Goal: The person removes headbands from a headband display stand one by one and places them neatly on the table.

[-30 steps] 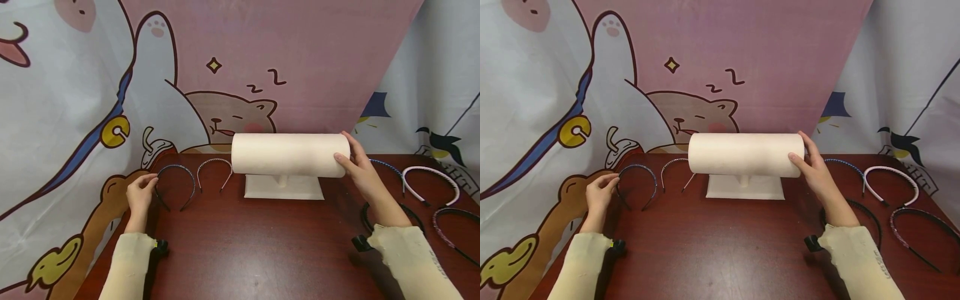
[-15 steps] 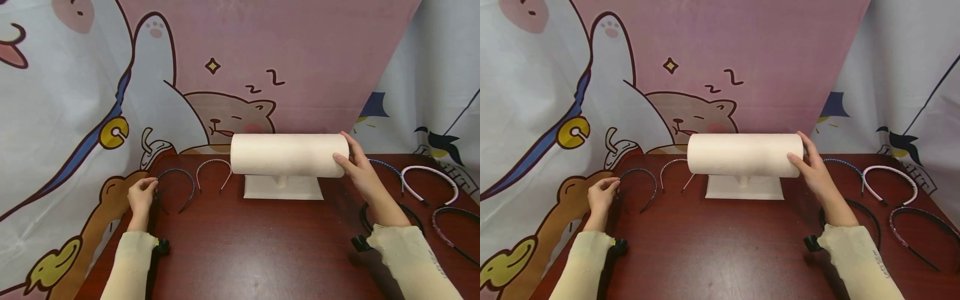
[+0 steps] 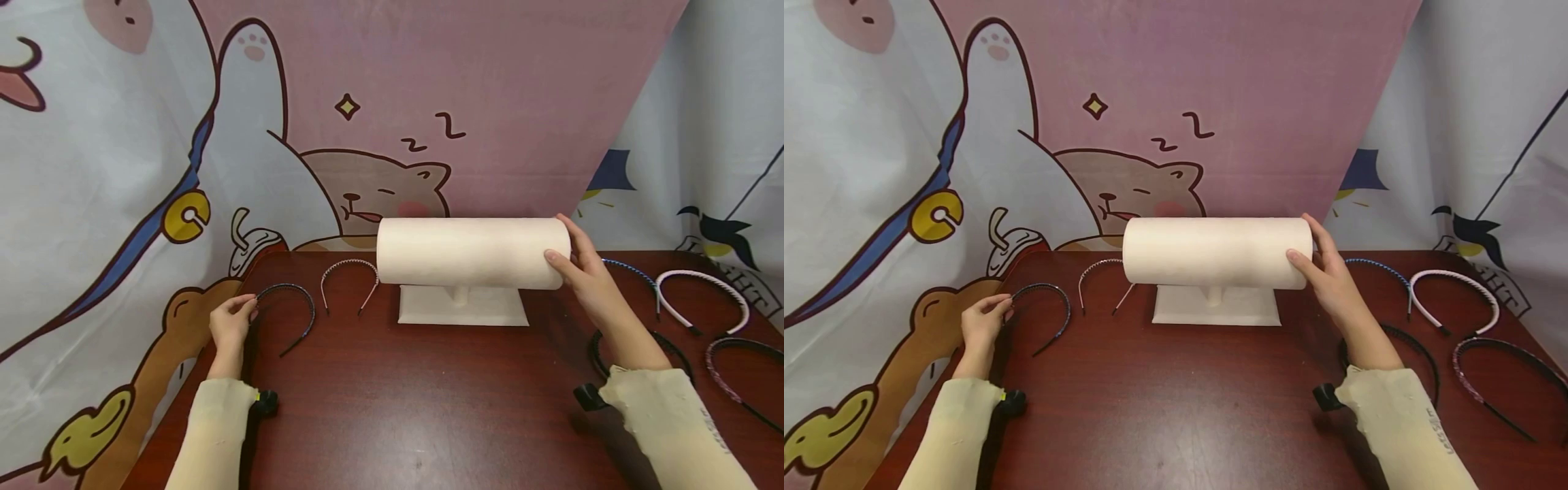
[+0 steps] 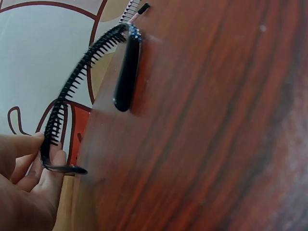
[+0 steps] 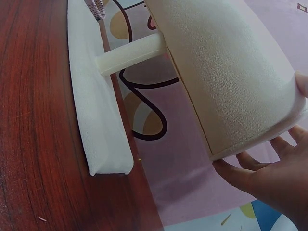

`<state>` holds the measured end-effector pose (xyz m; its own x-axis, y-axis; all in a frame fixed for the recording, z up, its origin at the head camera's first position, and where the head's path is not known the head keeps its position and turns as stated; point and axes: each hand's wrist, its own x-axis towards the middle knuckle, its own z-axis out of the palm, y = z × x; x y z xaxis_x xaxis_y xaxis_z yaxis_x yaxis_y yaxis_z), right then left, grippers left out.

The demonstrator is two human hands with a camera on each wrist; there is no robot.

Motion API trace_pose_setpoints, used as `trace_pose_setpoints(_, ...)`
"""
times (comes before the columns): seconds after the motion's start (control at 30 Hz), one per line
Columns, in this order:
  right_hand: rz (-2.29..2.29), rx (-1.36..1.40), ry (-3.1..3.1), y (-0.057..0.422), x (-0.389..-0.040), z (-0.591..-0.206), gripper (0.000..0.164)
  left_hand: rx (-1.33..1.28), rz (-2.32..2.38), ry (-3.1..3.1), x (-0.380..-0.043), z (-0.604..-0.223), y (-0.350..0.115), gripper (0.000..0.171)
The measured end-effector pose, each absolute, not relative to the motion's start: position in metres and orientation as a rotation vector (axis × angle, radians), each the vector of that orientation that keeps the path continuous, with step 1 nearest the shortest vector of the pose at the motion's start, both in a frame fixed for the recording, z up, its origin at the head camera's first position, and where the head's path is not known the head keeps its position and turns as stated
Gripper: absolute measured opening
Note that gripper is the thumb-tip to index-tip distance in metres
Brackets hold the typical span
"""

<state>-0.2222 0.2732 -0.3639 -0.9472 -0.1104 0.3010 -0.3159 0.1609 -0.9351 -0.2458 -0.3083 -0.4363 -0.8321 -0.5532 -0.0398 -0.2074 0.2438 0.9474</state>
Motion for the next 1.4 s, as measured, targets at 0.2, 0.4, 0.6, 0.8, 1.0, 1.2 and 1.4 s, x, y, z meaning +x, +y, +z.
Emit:
trace_pose_setpoints(0.2, 1.900, 0.423, -2.260, 0.273, -0.222, -0.364, 0.068, 0.717, -1.564, -2.307, -0.245, -0.438, -0.312, 0.031)
trace_pose_setpoints(0.4, 1.898, 0.421, -2.264, 0.273, -0.221, -0.364, 0.068, 0.724, -1.607, -2.333, -0.244, -0.439, -0.316, 0.032)
trace_pose_setpoints(0.6, 1.910, 0.419, -2.253, 0.273, -0.221, -0.363, 0.068, 0.679, -1.634, -2.388, -0.241, -0.439, -0.320, 0.035)
trace_pose_setpoints(0.8, 1.903, 0.424, -2.255, 0.273, -0.221, -0.364, 0.068, 0.673, -1.639, -2.462, -0.237, -0.438, -0.323, 0.036)
trace_pose_setpoints(1.0, 1.902, 0.416, -2.262, 0.273, -0.221, -0.364, 0.068, 0.690, -1.641, -2.528, -0.233, -0.438, -0.326, 0.036)
trace_pose_setpoints(1.2, 1.895, 0.408, -2.272, 0.273, -0.221, -0.363, 0.068, 0.683, -1.739, -2.544, -0.231, -0.434, -0.329, 0.033)
trace_pose_setpoints(1.4, 1.928, 0.429, -2.240, 0.273, -0.222, -0.363, 0.067, 0.662, -1.668, -2.616, -0.231, -0.435, -0.328, 0.035)
